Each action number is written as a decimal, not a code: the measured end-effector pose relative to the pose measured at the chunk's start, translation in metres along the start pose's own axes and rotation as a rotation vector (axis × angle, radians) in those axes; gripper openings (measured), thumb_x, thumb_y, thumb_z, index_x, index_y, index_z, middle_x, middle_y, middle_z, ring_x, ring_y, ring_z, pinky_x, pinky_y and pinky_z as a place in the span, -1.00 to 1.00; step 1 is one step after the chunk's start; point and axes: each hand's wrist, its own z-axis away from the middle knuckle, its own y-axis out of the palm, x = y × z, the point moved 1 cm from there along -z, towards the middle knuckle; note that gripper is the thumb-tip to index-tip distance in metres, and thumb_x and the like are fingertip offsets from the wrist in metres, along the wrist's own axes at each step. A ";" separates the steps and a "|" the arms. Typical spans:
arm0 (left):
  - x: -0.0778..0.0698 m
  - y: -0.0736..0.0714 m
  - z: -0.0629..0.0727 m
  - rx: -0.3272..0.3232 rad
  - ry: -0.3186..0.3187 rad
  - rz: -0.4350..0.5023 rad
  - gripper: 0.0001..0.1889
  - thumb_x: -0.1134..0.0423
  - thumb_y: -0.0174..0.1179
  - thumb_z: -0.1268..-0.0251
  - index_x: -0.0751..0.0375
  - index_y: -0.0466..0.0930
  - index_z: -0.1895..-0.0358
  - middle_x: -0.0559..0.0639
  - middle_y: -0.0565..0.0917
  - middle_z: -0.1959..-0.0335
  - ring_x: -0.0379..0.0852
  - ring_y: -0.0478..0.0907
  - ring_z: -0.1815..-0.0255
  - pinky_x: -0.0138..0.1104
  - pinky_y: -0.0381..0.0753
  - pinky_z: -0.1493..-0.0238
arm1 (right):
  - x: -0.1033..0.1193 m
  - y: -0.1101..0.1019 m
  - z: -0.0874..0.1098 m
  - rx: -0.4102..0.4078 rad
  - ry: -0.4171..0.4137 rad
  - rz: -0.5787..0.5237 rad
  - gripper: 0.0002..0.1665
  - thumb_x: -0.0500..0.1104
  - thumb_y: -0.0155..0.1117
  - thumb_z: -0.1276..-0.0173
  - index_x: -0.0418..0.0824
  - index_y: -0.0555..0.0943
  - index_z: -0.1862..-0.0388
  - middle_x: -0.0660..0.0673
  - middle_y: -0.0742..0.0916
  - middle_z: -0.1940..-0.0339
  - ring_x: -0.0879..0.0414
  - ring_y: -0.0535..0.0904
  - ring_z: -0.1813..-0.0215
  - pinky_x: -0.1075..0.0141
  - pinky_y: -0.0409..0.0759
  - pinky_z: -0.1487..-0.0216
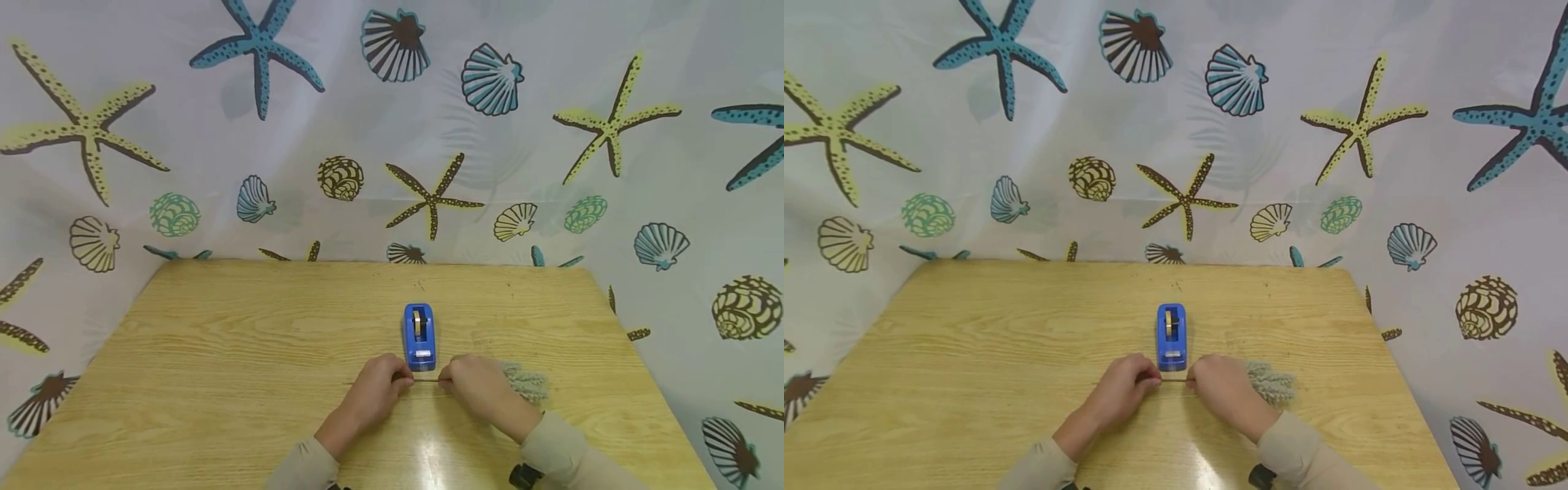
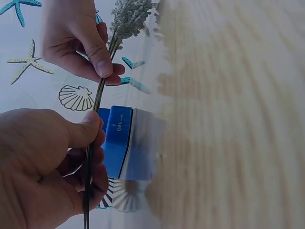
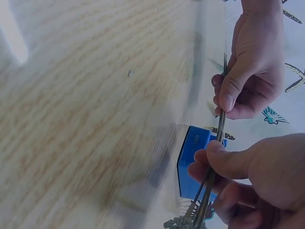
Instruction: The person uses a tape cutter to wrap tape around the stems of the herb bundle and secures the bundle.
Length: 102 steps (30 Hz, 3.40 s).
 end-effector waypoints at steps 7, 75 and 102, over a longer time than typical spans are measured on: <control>-0.002 0.000 -0.002 0.044 -0.015 0.023 -0.96 0.37 0.29 -0.31 0.20 0.65 0.32 -0.07 0.66 0.37 -0.22 0.52 0.33 -0.39 0.55 0.27 | -0.001 0.003 -0.002 -0.084 0.006 -0.014 -0.94 -0.10 0.49 -0.21 -0.03 0.82 0.42 0.05 0.81 0.39 0.15 0.72 0.34 0.27 0.65 0.36; -0.003 0.003 -0.010 -0.100 -0.043 -0.052 -0.93 0.37 0.30 -0.30 0.14 0.65 0.35 -0.12 0.53 0.35 -0.22 0.44 0.30 -0.36 0.53 0.22 | -0.001 0.003 -0.023 -0.024 0.114 -0.096 -0.78 -0.14 0.54 -0.16 -0.13 0.62 0.49 0.07 0.57 0.54 0.23 0.40 0.51 0.35 0.39 0.53; -0.001 0.001 -0.013 -0.070 -0.073 -0.066 -0.93 0.35 0.25 -0.36 0.21 0.71 0.31 -0.05 0.62 0.35 -0.20 0.48 0.32 -0.33 0.56 0.24 | 0.002 0.005 -0.024 -0.073 0.056 -0.111 -0.95 -0.15 0.45 -0.26 -0.08 0.78 0.39 0.01 0.78 0.40 0.16 0.66 0.38 0.25 0.63 0.37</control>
